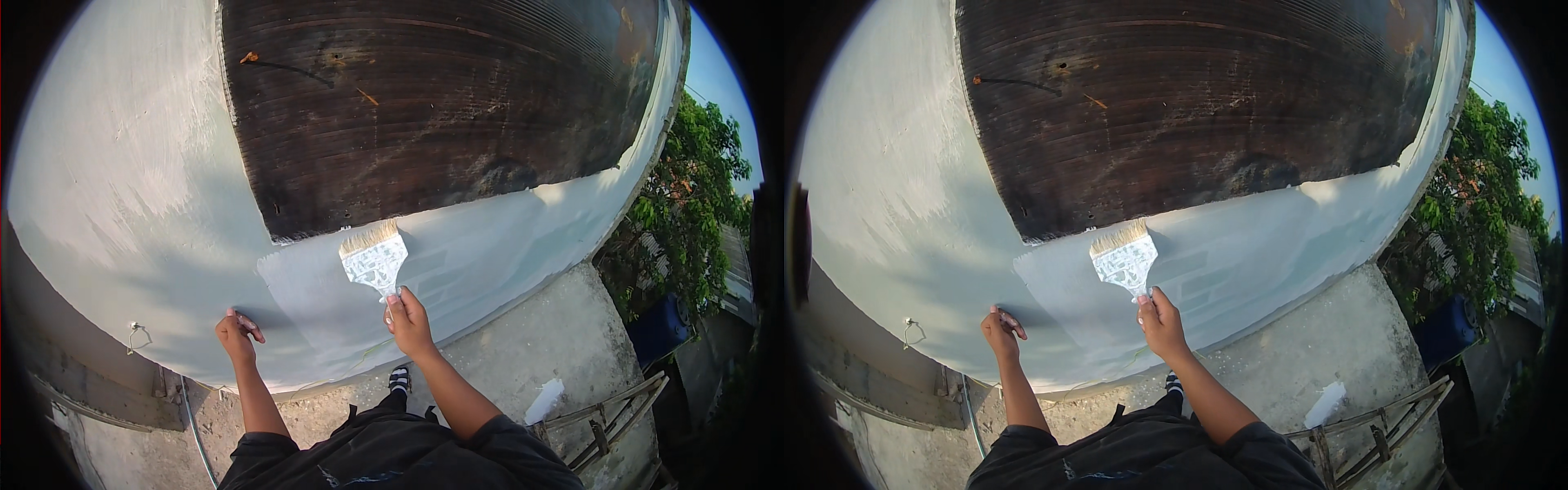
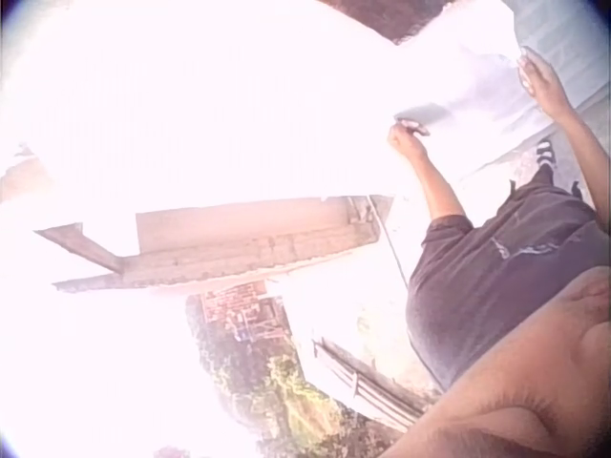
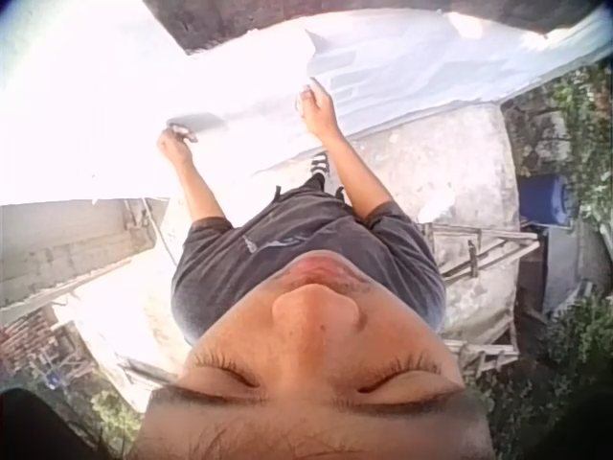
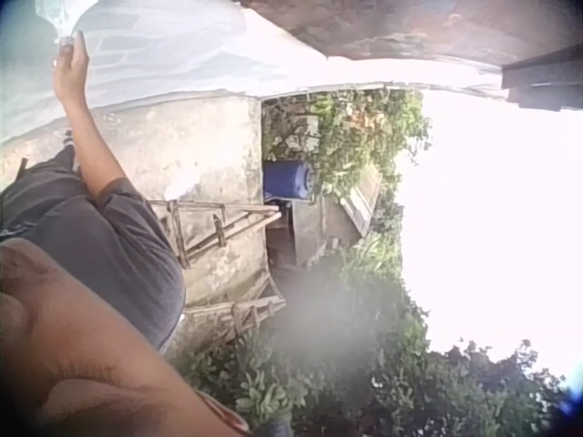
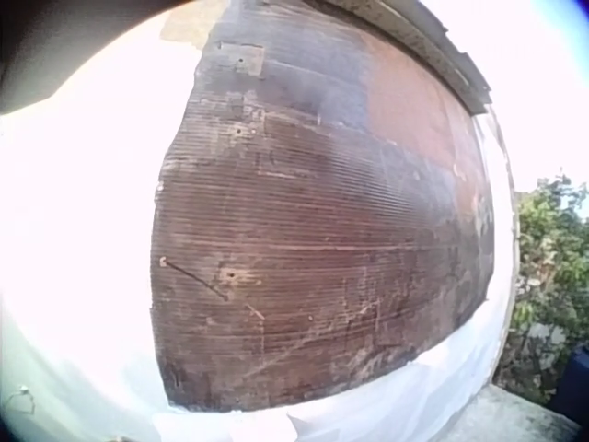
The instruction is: Painting an exterior wall with a brush.
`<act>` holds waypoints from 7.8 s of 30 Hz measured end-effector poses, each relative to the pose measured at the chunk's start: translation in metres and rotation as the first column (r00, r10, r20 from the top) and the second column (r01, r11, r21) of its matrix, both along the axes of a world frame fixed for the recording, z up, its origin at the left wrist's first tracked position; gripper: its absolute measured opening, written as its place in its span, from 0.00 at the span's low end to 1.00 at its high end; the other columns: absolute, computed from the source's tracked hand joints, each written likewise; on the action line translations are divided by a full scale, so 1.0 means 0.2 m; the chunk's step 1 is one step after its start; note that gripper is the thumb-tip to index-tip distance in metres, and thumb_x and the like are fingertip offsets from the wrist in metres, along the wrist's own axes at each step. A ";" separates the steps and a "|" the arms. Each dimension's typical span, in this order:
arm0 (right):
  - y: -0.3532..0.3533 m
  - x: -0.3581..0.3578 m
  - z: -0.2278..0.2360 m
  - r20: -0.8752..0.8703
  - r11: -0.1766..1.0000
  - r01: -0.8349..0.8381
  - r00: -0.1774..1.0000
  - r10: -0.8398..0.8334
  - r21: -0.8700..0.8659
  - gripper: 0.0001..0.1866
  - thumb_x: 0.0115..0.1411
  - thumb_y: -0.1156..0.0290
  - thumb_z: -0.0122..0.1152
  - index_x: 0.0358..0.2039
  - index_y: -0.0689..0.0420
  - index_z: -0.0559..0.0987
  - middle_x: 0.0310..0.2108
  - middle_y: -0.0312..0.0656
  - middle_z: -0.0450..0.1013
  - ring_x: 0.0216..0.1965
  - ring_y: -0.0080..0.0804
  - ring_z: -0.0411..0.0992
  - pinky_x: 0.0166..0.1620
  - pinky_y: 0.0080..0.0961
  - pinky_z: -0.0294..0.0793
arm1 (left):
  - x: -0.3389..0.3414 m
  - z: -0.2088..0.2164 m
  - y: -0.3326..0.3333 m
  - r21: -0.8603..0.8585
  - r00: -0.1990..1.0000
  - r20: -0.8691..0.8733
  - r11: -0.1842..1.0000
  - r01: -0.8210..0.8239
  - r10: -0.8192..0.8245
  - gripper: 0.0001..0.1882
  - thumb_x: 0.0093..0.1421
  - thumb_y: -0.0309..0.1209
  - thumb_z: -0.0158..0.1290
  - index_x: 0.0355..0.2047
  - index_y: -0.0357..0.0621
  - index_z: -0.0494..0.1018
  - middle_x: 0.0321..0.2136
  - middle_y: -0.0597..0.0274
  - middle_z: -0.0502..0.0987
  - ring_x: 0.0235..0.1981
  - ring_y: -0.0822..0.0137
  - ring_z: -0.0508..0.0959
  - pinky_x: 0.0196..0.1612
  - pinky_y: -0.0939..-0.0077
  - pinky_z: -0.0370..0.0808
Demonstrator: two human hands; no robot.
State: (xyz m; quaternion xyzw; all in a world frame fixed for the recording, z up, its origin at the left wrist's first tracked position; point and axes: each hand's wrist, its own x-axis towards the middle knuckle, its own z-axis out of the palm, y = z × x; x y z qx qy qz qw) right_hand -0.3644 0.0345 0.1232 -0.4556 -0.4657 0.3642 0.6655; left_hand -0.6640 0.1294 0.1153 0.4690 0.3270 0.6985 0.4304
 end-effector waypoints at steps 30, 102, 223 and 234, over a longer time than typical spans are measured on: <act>0.04 -0.21 0.10 -0.413 0.995 0.092 0.908 -0.074 0.024 0.14 0.66 0.63 0.42 0.25 0.55 0.64 0.13 0.29 0.57 0.14 0.14 0.55 0.18 0.14 0.54 | 0.01 -0.01 0.01 -0.003 1.000 -0.012 1.000 -0.006 0.006 0.25 0.65 0.39 0.39 0.12 0.41 0.61 0.09 0.60 0.65 0.04 0.67 0.63 0.05 0.77 0.60; -0.02 -0.10 0.15 -0.019 0.992 -0.065 0.998 0.063 -0.110 0.16 0.64 0.62 0.47 0.23 0.59 0.64 0.13 0.32 0.60 0.16 0.16 0.57 0.21 0.19 0.57 | -0.02 -0.02 0.03 0.014 0.999 -0.027 1.000 0.019 -0.019 0.25 0.65 0.40 0.40 0.13 0.40 0.62 0.09 0.60 0.65 0.04 0.67 0.64 0.05 0.77 0.60; -0.21 -0.72 -0.77 -0.007 0.769 0.403 0.884 -0.467 -0.496 0.27 0.60 0.50 0.52 0.14 0.59 0.71 0.12 0.32 0.61 0.15 0.19 0.59 0.22 0.22 0.59 | -0.98 -0.24 0.01 -0.023 0.932 -0.329 0.988 0.152 -0.150 0.26 0.65 0.42 0.39 0.15 0.38 0.67 0.09 0.61 0.67 0.08 0.70 0.68 0.11 0.81 0.63; -0.11 -0.71 -0.60 0.200 0.691 0.477 0.873 -0.445 -0.543 0.29 0.58 0.45 0.51 0.17 0.61 0.75 0.15 0.37 0.66 0.19 0.26 0.65 0.27 0.25 0.65 | -0.99 -0.26 0.02 -0.040 0.927 -0.346 0.989 0.141 -0.146 0.26 0.65 0.43 0.39 0.15 0.39 0.66 0.08 0.61 0.67 0.08 0.70 0.68 0.12 0.81 0.63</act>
